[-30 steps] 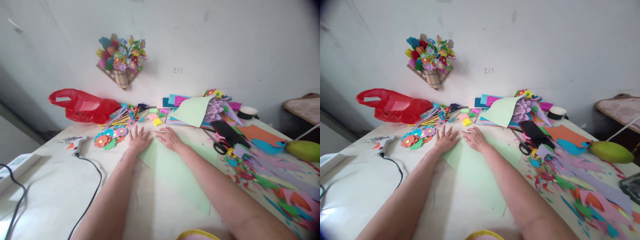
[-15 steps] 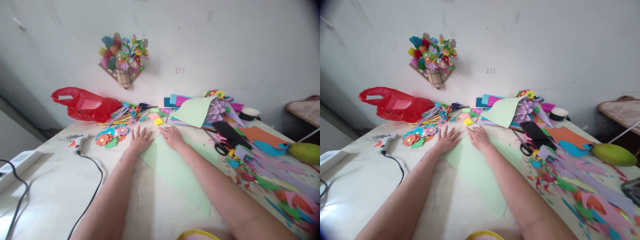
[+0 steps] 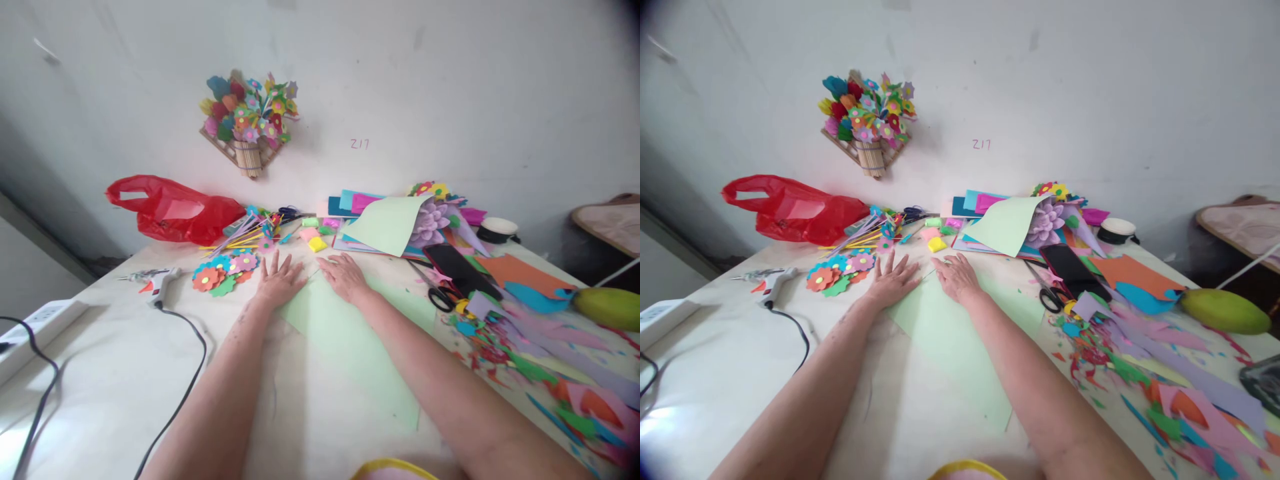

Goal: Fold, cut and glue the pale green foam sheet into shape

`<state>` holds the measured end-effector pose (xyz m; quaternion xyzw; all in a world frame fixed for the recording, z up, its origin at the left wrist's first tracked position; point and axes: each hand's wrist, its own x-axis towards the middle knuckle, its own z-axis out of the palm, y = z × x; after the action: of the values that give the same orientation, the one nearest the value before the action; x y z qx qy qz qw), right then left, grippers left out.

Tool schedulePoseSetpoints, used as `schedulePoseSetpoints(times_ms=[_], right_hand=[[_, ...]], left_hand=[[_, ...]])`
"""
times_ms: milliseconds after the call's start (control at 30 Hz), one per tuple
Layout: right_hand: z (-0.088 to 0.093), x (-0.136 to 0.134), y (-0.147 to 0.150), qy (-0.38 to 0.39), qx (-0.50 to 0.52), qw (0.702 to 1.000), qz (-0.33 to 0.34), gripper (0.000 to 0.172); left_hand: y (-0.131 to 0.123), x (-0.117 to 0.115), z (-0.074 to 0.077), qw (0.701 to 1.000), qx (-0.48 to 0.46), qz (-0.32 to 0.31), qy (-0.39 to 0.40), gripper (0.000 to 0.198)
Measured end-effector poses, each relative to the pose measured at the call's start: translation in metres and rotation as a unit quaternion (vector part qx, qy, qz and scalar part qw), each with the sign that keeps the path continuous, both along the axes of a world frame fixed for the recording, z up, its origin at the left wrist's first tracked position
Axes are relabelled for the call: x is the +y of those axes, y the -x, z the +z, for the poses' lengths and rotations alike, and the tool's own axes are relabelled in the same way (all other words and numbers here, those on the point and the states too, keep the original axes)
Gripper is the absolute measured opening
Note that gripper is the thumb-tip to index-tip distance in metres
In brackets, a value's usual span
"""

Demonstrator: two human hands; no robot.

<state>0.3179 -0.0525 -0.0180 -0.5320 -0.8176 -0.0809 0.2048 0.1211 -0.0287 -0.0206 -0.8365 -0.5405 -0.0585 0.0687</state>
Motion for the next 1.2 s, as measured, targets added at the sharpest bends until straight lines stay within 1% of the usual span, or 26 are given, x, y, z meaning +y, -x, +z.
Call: schedulePoseSetpoints(times_ms=[133,200,400,600,700,900,1067,1200], right_hand=[[-0.001,0.005,-0.006,-0.002,0.047,0.998,-0.051,0.043],[-0.001,0.007,-0.007,0.010,0.054,0.996,-0.070,0.046],[-0.002,0.007,-0.002,0.073,0.021,0.993,-0.092,0.048],[-0.002,0.014,-0.008,0.123,0.076,0.984,-0.104,0.050],[-0.003,0.016,-0.009,0.134,0.070,0.981,-0.119,0.050],[-0.003,0.014,-0.005,0.145,0.026,0.979,-0.140,0.050],[-0.005,0.012,-0.004,0.134,0.003,0.981,-0.141,0.051],[-0.006,0.009,-0.003,0.116,-0.014,0.985,-0.128,0.051]], left_hand=[[0.000,-0.001,-0.001,1.000,0.000,-0.007,-0.011,0.055],[0.000,-0.001,-0.001,1.000,-0.002,-0.009,-0.009,0.054],[0.000,-0.002,0.001,1.000,-0.015,-0.013,0.007,0.052],[0.003,0.001,0.001,0.999,-0.034,-0.003,0.014,0.051],[0.004,0.001,0.000,1.000,-0.027,-0.004,0.001,0.051],[0.004,0.001,-0.004,0.999,-0.020,-0.004,-0.037,0.052],[0.004,0.001,-0.004,0.999,-0.024,0.016,-0.025,0.055],[0.004,0.001,-0.004,0.999,-0.035,0.017,-0.022,0.056]])
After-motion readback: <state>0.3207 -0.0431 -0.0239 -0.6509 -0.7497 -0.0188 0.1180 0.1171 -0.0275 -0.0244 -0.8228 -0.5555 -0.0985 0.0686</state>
